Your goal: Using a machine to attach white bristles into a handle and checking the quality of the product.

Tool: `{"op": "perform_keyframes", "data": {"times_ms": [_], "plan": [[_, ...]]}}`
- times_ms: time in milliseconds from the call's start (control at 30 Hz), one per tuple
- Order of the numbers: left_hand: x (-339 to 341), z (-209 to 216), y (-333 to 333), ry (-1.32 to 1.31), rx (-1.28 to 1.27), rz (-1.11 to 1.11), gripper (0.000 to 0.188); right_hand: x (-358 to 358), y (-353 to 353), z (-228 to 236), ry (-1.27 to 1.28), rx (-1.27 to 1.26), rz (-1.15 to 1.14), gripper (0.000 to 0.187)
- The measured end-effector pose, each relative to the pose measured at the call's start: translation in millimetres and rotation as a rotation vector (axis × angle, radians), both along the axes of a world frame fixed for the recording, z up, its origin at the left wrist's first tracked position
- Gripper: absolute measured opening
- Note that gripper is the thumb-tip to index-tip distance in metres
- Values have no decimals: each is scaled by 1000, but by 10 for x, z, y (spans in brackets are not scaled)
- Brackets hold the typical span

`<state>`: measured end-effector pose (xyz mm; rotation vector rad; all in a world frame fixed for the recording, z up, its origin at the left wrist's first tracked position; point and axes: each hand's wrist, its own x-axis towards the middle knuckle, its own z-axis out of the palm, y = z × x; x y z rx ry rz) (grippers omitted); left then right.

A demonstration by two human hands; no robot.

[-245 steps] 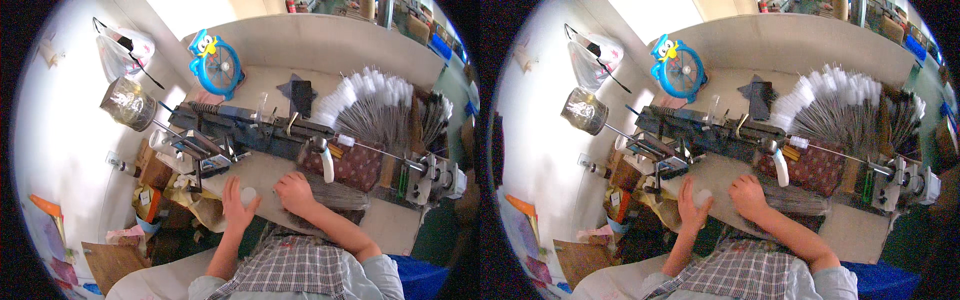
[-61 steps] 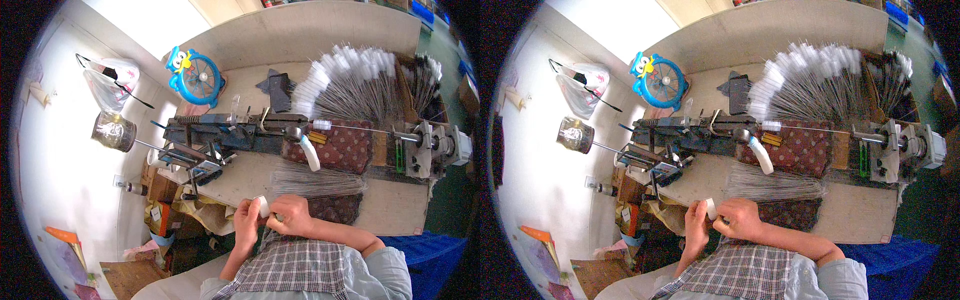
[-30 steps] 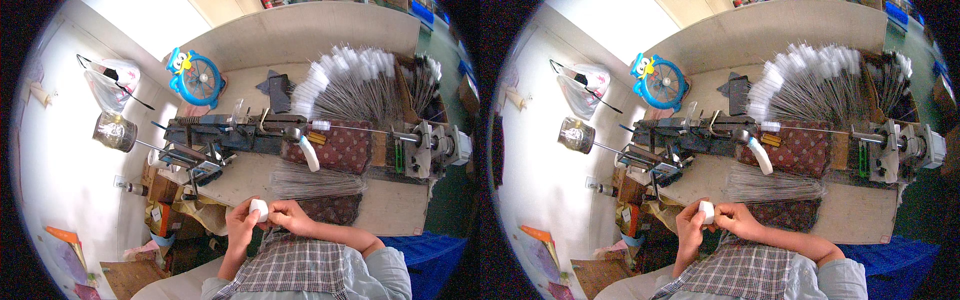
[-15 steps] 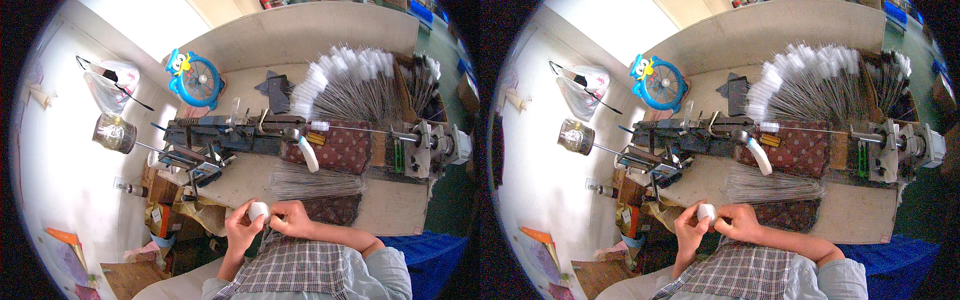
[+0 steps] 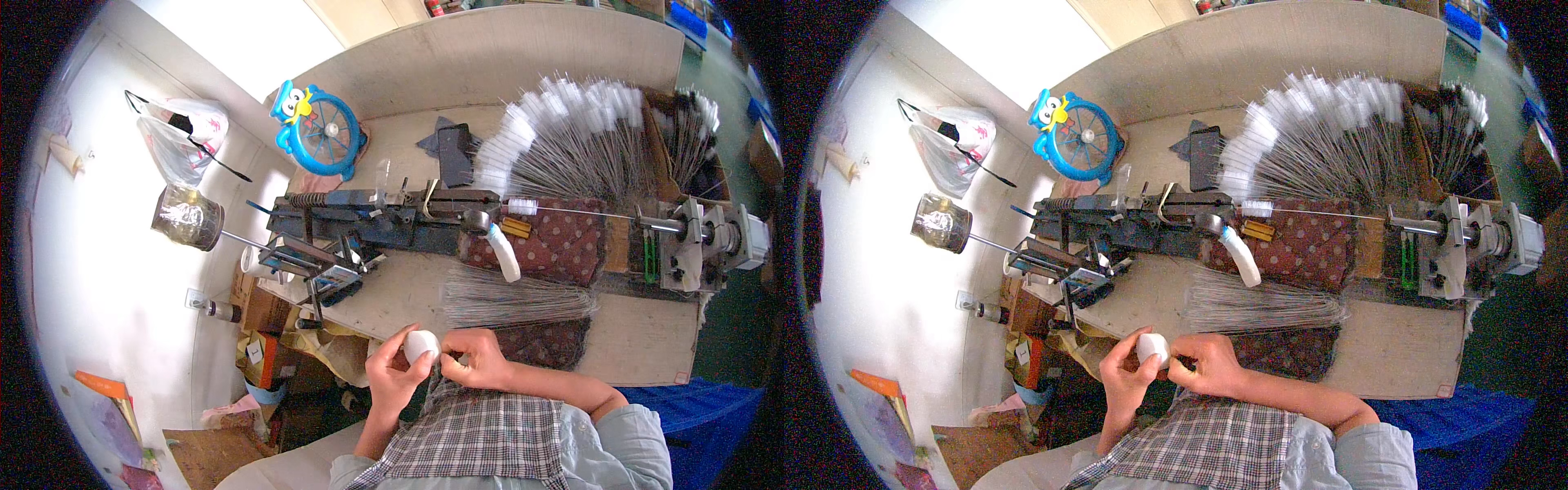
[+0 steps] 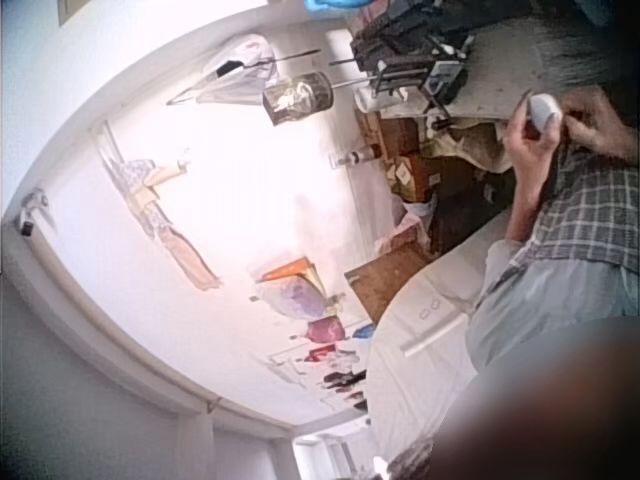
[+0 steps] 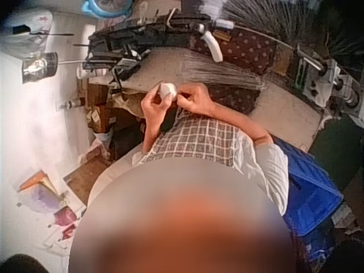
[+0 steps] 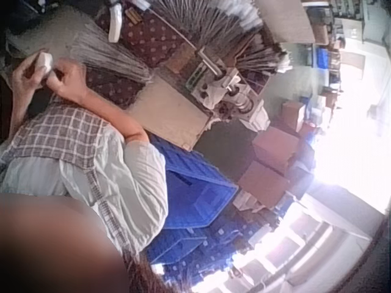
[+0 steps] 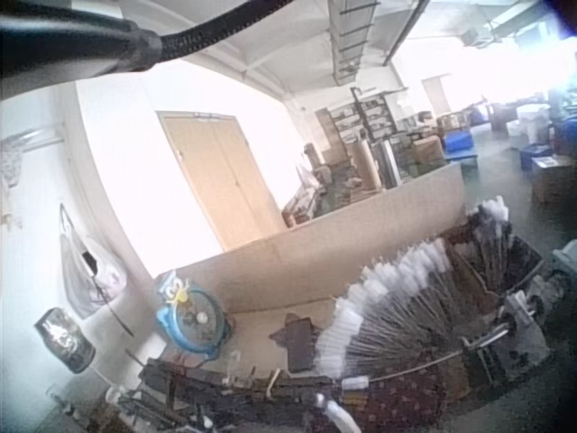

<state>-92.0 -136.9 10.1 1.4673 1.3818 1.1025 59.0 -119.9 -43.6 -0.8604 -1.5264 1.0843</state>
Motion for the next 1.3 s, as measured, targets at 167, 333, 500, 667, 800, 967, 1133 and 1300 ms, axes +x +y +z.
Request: {"op": "perform_keyframes", "data": {"times_ms": [167,333,500,667,800,967,1133,1300], "plan": [[16,41,-25,20,-79,31,45,-5,5,-31,-51,42,-13,17],[2,-17,-10,37,3,-7,45,9,17,0,-86,96,-50,19],[-27,-89,-16,38,41,-12,46,17,19,11,-66,125,-53,13],[-5,-8,-14,81,32,-10,46,6,17,-5,-33,131,-52,10],[0,1,-18,21,1,-7,46,12,16,-19,-13,113,-30,13],[2,-16,-14,46,6,-14,45,11,10,-21,-66,98,-40,16],[-3,-62,-20,58,16,2,46,9,15,3,-110,116,-65,17],[6,-58,-7,70,31,-11,45,11,13,-11,-139,106,-69,18]]}}
